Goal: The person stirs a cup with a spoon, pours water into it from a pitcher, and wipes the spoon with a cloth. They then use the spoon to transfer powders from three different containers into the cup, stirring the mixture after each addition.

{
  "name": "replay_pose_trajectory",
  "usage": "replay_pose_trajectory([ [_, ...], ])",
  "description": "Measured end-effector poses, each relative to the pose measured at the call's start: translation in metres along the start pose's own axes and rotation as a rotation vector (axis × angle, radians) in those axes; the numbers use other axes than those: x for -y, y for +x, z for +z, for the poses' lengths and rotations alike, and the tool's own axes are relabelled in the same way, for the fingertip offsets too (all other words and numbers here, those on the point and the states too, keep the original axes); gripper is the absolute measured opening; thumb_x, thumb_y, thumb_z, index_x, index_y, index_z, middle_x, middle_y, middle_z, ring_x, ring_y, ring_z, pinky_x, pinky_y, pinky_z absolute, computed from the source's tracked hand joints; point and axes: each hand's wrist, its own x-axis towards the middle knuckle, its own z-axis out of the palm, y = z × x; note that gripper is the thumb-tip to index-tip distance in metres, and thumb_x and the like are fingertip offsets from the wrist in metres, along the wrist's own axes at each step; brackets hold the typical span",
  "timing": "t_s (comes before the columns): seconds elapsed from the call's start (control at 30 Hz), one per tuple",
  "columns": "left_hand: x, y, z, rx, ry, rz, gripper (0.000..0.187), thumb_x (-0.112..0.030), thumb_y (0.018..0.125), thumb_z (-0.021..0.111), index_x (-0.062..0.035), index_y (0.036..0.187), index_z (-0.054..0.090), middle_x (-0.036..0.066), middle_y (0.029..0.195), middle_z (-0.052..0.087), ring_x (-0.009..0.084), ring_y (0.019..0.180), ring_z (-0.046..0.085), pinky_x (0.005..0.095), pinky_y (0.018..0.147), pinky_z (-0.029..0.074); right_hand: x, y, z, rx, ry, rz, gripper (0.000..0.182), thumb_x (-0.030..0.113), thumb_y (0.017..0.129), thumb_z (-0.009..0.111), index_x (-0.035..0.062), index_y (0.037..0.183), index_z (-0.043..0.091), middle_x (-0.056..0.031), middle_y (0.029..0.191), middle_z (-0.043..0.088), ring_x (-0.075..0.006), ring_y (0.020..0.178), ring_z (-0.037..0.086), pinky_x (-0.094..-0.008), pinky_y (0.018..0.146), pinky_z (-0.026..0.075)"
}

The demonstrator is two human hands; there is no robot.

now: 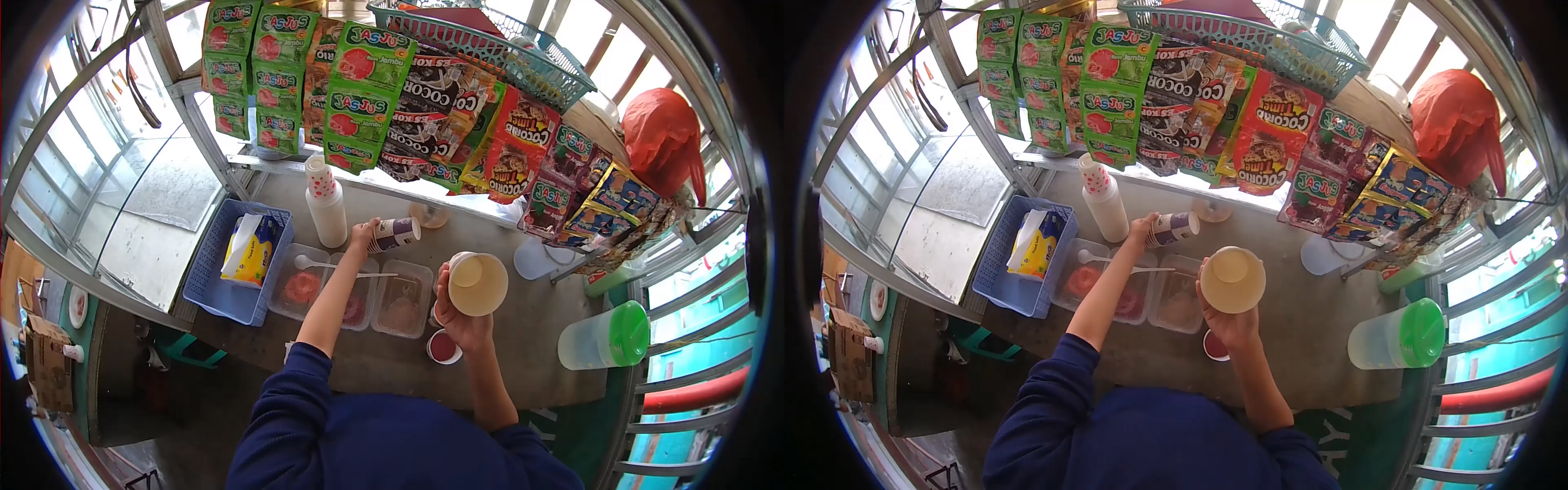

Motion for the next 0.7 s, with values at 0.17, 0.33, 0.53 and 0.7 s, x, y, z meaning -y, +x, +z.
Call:
replay_pose_trajectory([
  [0.17,-0.001,0.0,-0.01,-0.05,0.012,-0.007,0.049,-0.039,0.078,0.067,0.0055,0.099,0.062,0.013,0.092,0.065,0.0235,0.078,0.064,0.0354,0.069,0.051,0.001,0.0,-0.007,-0.007,-0.076,-0.005,0.047,0.027,0.094,0.049,-0.0007,0.131,0.039,-0.0177,0.138,0.039,-0.027,0.118,0.051,-0.0368,0.099,0.046],
  [0.33,-0.005,-0.002,-0.014,-0.086,0.112,0.013,0.056,-0.043,0.079,0.063,0.0082,0.102,0.06,0.016,0.095,0.063,0.0259,0.081,0.063,0.0376,0.072,0.049,-0.002,-0.003,-0.006,-0.017,-0.05,0.021,0.048,0.027,0.094,0.05,-0.0018,0.131,0.038,-0.0174,0.137,0.039,-0.0277,0.117,0.051,-0.0367,0.099,0.046],
  [0.53,-0.001,0.006,-0.015,-0.093,0.151,0.047,0.054,-0.043,0.082,0.058,0.0068,0.103,0.06,0.017,0.094,0.062,0.0258,0.083,0.062,0.0392,0.073,0.048,-0.002,-0.003,-0.003,-0.021,-0.054,0.042,0.062,0.044,0.091,0.051,-0.0024,0.13,0.037,-0.0147,0.13,0.047,-0.0272,0.114,0.053,-0.0367,0.097,0.048],
  [0.7,-0.008,-0.001,-0.013,-0.091,0.083,0.029,0.047,-0.039,0.082,0.055,0.0037,0.102,0.06,0.016,0.094,0.062,0.026,0.083,0.061,0.0397,0.073,0.048,-0.004,-0.005,0.01,-0.108,-0.053,0.07,0.072,0.056,0.086,0.052,-0.0019,0.127,0.039,-0.012,0.123,0.051,-0.0265,0.109,0.056,-0.0352,0.09,0.051],
])
